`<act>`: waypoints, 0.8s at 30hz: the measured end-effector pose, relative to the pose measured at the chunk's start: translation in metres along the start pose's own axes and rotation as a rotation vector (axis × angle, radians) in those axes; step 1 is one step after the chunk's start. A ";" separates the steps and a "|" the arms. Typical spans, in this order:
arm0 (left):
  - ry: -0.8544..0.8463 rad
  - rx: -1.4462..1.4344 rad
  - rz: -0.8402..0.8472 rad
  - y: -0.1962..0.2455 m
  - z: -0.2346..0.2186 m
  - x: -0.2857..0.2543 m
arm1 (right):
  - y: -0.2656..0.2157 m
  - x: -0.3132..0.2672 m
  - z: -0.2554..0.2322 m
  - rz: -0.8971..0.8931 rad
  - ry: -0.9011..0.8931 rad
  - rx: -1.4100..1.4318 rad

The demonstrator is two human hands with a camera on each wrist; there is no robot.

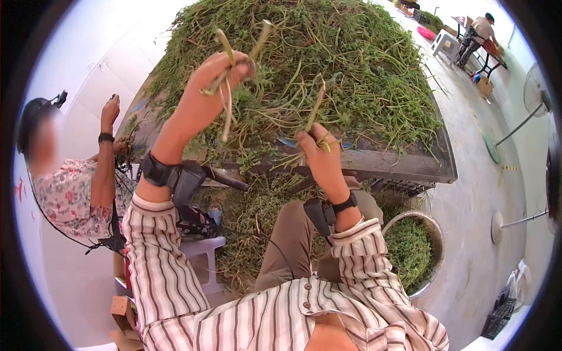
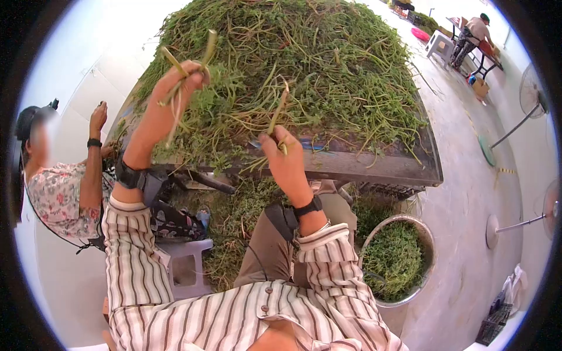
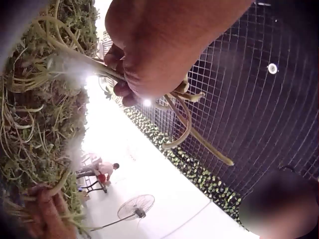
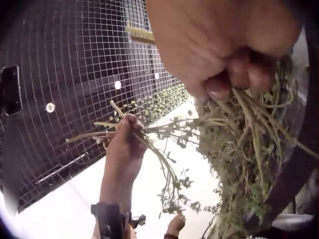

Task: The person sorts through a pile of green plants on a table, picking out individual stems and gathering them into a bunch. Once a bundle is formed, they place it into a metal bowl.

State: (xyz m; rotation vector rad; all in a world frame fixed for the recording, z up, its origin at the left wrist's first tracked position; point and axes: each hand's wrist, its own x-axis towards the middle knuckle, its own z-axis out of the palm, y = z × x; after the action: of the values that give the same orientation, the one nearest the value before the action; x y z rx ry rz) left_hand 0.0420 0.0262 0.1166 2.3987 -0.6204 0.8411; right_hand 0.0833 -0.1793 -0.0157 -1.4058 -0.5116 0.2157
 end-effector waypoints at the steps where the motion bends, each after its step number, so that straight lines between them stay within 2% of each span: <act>1: 0.039 -0.079 -0.160 0.001 -0.006 0.001 | -0.001 -0.003 0.003 0.021 -0.041 -0.021; 2: 0.080 -0.157 -0.319 0.008 -0.013 0.003 | 0.001 -0.010 0.009 0.018 -0.049 -0.019; 3: 0.172 -0.166 -0.264 0.014 -0.017 0.006 | 0.007 -0.016 0.016 -0.052 -0.143 0.016; 5: 0.195 -0.131 -0.300 -0.004 -0.035 0.008 | 0.013 -0.028 0.027 -0.156 -0.311 0.007; 6: 0.215 -0.101 -0.333 -0.009 -0.043 0.012 | 0.014 -0.031 0.029 -0.158 -0.317 0.009; 8: 0.275 -0.125 -0.327 -0.014 -0.051 0.017 | 0.018 -0.035 0.034 -0.086 -0.609 -0.183; 9: 0.302 -0.157 -0.294 -0.015 -0.057 0.019 | 0.022 -0.039 0.036 -0.171 -0.553 -0.217; 10: 0.327 -0.190 -0.260 -0.016 -0.062 0.022 | 0.024 -0.039 0.037 -0.173 -0.553 -0.211; 11: 0.384 -0.195 -0.331 -0.018 -0.068 0.024 | 0.023 -0.038 0.038 -0.161 -0.482 -0.178; 13: 0.376 -0.204 -0.307 -0.022 -0.072 0.028 | 0.025 -0.034 0.038 -0.149 -0.411 -0.143; 15: 0.387 -0.200 -0.300 -0.019 -0.067 0.029 | 0.025 -0.026 0.035 -0.165 -0.248 -0.089; 16: 0.385 -0.199 -0.299 -0.019 -0.064 0.029 | 0.024 -0.023 0.031 -0.165 -0.247 -0.088; 19: 0.350 -0.251 -0.329 -0.024 -0.049 0.027 | 0.015 -0.017 0.020 0.102 -0.176 0.222; 22: 0.317 -0.153 -0.266 -0.021 -0.032 0.025 | -0.002 -0.012 0.007 0.189 -0.114 0.308; 23: 0.245 -0.050 -0.322 -0.018 -0.031 0.024 | -0.001 -0.009 0.007 0.134 -0.074 0.362; 24: 0.245 -0.050 -0.322 -0.017 -0.025 0.023 | -0.003 -0.006 0.006 0.135 -0.075 0.362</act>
State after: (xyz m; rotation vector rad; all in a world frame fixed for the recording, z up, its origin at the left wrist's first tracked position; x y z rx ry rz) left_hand 0.0573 0.0486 0.1430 2.2222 -0.1516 0.9428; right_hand 0.0754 -0.1773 -0.0134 -1.0817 -0.4154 0.4485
